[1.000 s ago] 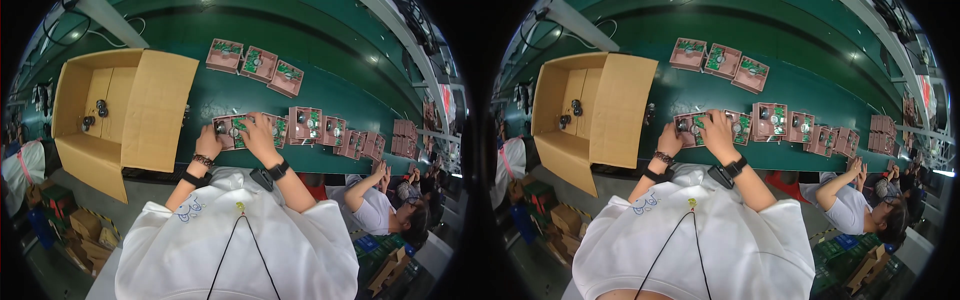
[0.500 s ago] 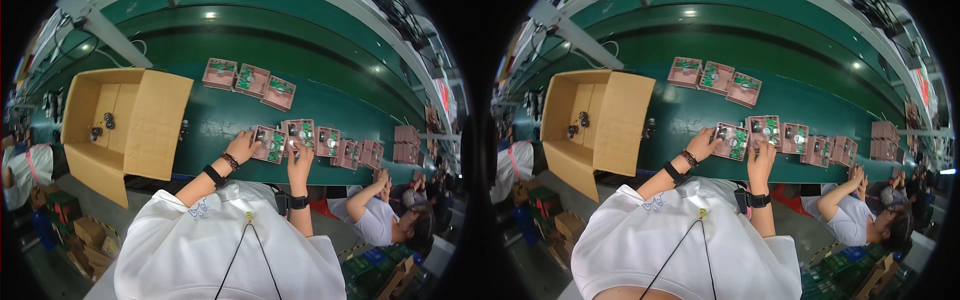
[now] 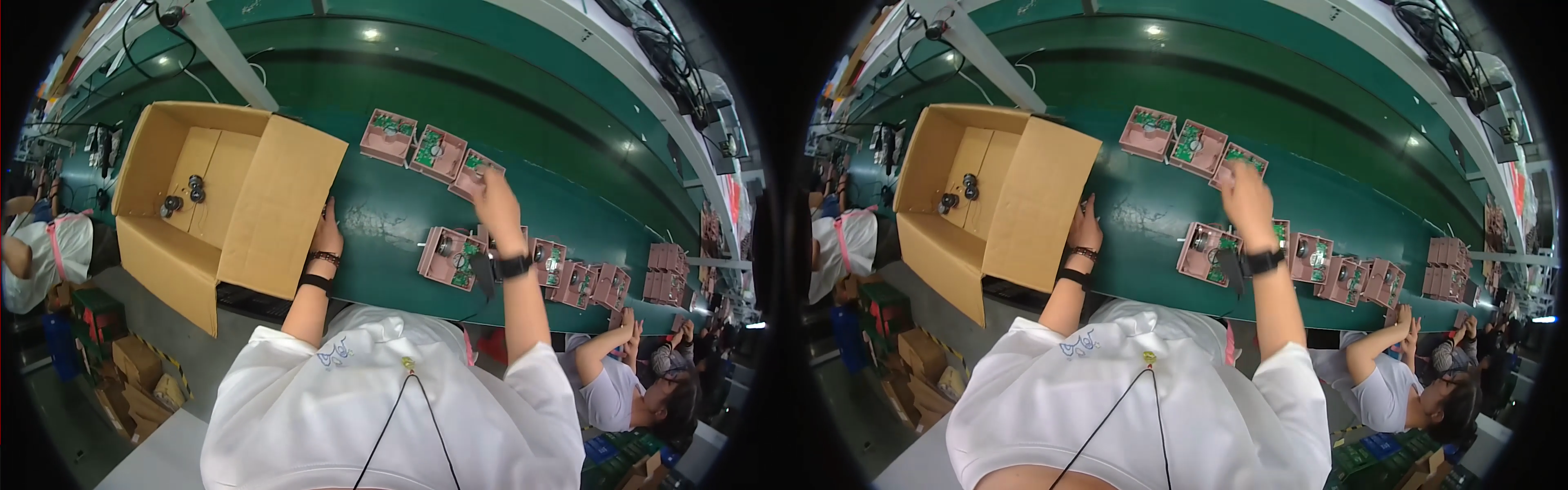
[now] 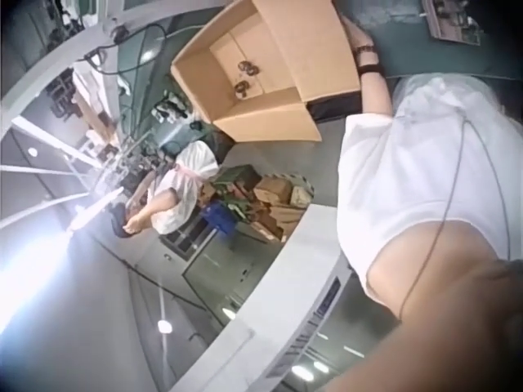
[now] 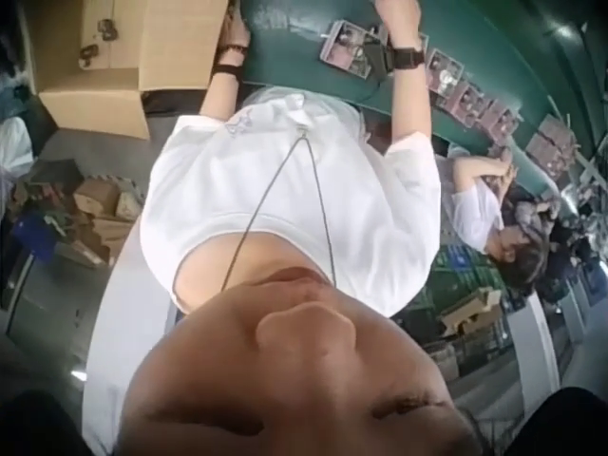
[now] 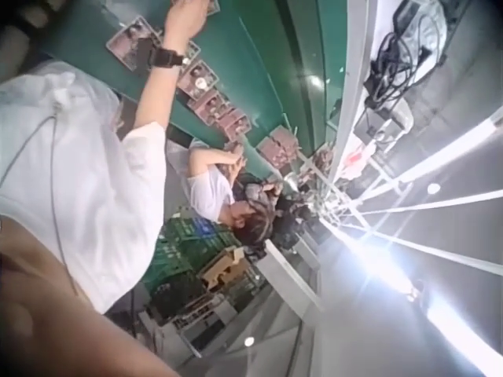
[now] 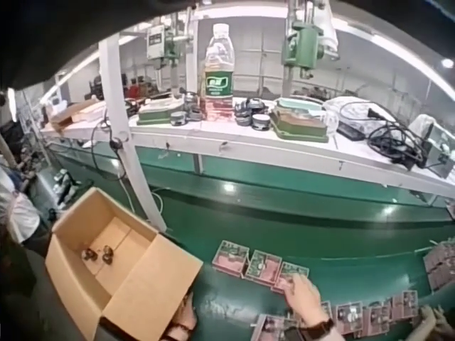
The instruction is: The person picks up a speaker from a box, places it into a pink housing, and connects the wires to the circuit board before repeating the process.
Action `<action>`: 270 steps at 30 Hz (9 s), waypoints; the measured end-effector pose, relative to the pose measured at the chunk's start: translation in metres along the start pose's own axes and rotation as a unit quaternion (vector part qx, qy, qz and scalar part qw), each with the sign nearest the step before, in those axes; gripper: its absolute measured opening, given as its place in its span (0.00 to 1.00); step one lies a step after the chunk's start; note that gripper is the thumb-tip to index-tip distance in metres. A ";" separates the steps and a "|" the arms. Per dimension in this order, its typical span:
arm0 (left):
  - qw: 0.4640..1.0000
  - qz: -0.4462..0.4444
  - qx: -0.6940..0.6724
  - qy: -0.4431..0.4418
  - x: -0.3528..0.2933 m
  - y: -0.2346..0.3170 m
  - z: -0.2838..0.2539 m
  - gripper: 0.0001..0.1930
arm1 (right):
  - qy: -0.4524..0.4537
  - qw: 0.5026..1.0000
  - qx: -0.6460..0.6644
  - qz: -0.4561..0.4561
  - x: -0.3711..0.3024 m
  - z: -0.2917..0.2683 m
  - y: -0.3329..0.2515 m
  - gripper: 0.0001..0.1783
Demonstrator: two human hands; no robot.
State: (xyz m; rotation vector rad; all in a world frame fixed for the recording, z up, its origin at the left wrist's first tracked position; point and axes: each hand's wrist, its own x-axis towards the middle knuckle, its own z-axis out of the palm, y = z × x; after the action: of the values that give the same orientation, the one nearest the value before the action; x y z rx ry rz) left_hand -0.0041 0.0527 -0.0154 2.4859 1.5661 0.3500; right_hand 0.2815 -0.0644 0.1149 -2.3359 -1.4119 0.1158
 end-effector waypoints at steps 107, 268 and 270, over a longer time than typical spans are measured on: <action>0.723 -0.251 -0.563 -0.312 -0.032 0.181 0.003 0.29 | -0.133 0.920 0.056 0.363 -0.092 -0.014 0.199 0.21; 0.993 -0.053 0.014 -0.102 0.140 0.144 0.024 0.49 | 0.069 0.994 -0.043 -0.078 0.013 0.068 0.087 0.34; 0.992 -0.053 0.012 -0.114 0.140 0.152 0.023 0.48 | 0.075 0.994 -0.049 -0.067 0.016 0.084 0.084 0.33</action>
State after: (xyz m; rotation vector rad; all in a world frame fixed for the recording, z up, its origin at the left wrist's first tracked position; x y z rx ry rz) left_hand 0.1915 0.1133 0.0190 2.3494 1.6071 0.0299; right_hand 0.3359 -0.0597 0.0082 -2.2656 -1.5241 -0.1667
